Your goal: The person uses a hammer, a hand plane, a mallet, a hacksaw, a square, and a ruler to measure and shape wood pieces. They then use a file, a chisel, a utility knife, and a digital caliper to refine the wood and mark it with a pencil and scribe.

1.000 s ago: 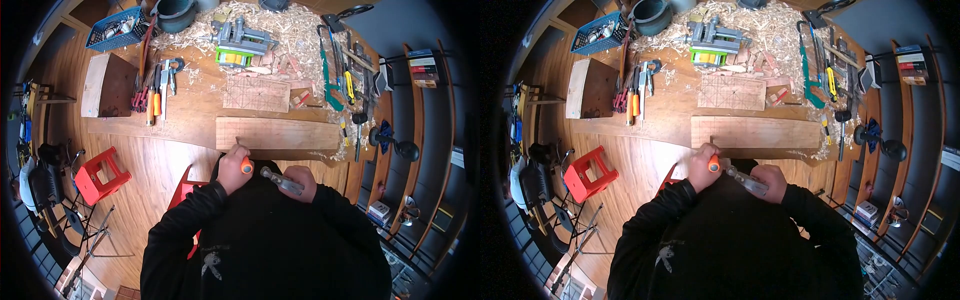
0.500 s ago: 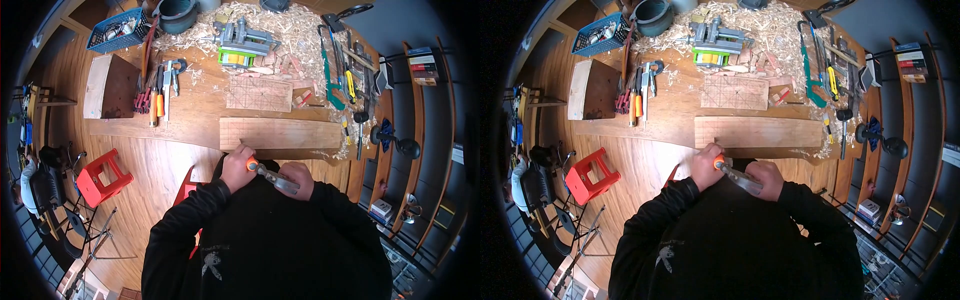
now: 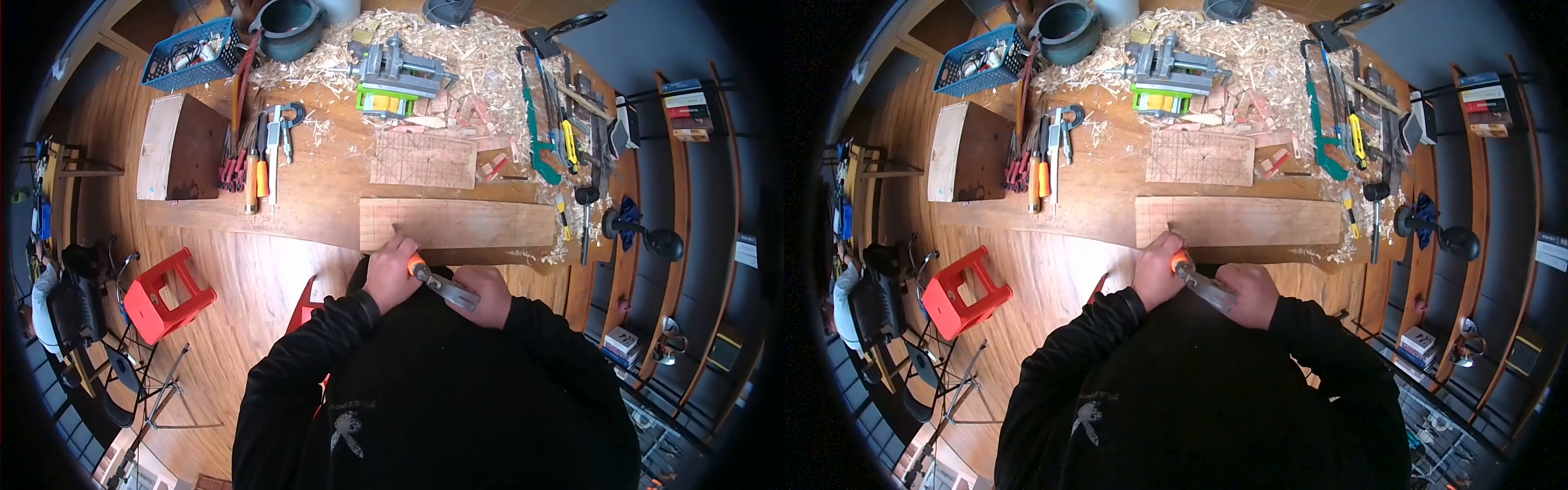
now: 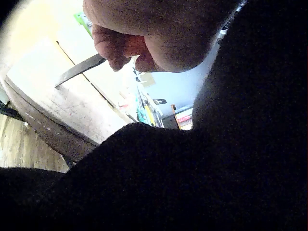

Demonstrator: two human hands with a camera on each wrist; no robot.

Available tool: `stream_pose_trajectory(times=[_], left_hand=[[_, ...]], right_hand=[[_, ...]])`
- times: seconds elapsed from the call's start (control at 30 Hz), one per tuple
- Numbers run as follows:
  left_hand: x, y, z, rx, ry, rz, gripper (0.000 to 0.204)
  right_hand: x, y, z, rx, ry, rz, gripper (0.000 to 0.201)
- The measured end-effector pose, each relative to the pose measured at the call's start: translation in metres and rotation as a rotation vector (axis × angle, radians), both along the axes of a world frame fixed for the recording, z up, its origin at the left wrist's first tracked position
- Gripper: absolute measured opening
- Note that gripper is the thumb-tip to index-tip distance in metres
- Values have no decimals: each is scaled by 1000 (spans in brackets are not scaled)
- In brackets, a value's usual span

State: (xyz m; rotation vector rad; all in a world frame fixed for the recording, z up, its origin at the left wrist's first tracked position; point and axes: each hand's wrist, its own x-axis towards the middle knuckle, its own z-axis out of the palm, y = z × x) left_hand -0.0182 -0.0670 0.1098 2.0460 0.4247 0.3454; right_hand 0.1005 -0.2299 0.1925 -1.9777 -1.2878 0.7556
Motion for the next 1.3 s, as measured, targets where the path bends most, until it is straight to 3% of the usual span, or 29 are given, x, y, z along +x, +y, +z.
stream_pose_trajectory(times=[0.73, 1.07, 1.3], left_hand=[[27, 10, -4, 32, 17, 1, 23], [39, -10, -1, 78, 89, -201, 22], [49, -23, -3, 136, 122, -253, 17]], right_hand=[[23, 2, 4, -51, -10, -65, 22], [37, -23, 7, -105, 174, -276, 22], [45, -37, 1, -129, 196, -262, 19]])
